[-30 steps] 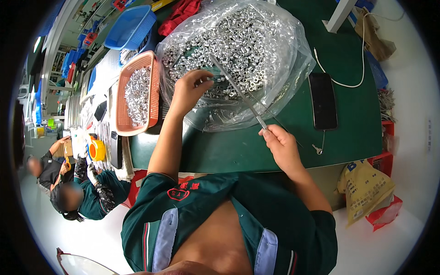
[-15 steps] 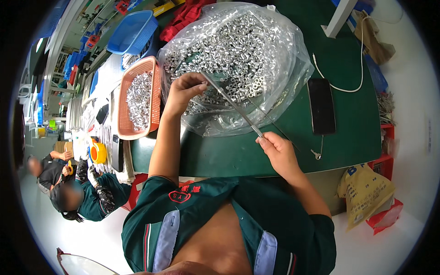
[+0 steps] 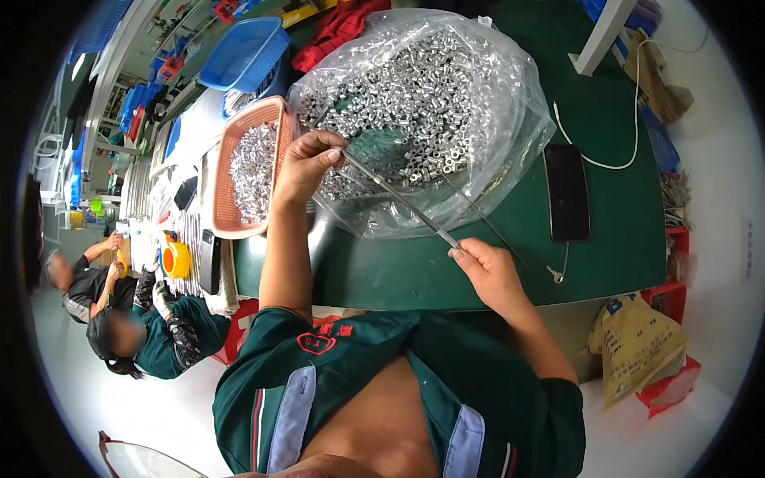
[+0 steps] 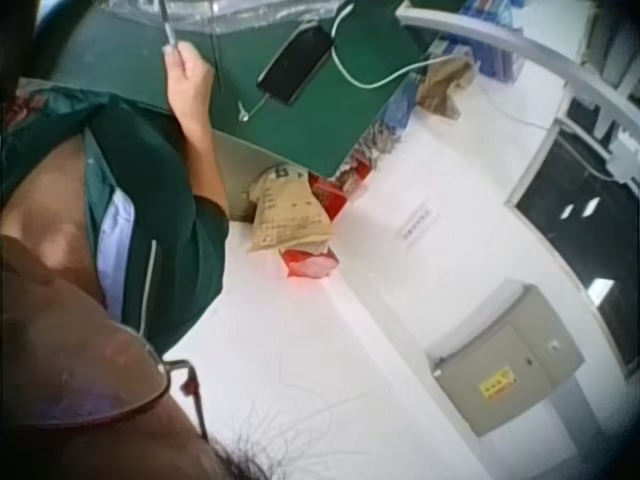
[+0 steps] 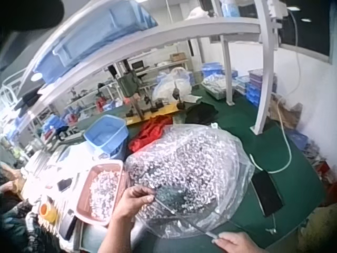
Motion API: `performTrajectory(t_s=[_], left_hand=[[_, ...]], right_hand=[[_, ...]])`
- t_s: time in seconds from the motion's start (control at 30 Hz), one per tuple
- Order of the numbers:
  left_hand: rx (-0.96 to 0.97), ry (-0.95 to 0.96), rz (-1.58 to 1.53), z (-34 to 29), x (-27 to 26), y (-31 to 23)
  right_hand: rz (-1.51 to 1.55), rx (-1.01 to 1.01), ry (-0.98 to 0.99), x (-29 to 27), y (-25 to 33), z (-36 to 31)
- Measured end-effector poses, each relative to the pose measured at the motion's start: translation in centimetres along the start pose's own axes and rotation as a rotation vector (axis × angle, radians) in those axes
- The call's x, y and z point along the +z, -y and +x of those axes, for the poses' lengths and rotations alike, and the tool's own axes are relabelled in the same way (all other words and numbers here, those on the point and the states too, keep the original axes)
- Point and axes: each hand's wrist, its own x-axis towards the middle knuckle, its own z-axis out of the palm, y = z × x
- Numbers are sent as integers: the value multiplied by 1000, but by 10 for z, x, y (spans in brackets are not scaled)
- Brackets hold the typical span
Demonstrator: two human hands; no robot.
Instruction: The person uses a metal rod to pick up small silver cylindrical parts from a large plastic bag and transfers them into a pink plastic basket. The task is performed repeatedly in a factory setting with other workers visible in the background.
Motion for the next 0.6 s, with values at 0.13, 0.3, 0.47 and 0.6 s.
performTrajectory(t_s=[0.13,0.3,0.47,0.6], left_hand=[[-127,78,194,0,-3,-18],[-210,105,159,-6,39,0],[-143,61,592,14,45,15],[142,2,1011,42,43,22]], right_hand=[[-59,-40,-16,3,-1,0],[-10,-36,-73,7,-2,0],[160,46,-109,1,-4,0],[187,57,-97,1,-5,1]])
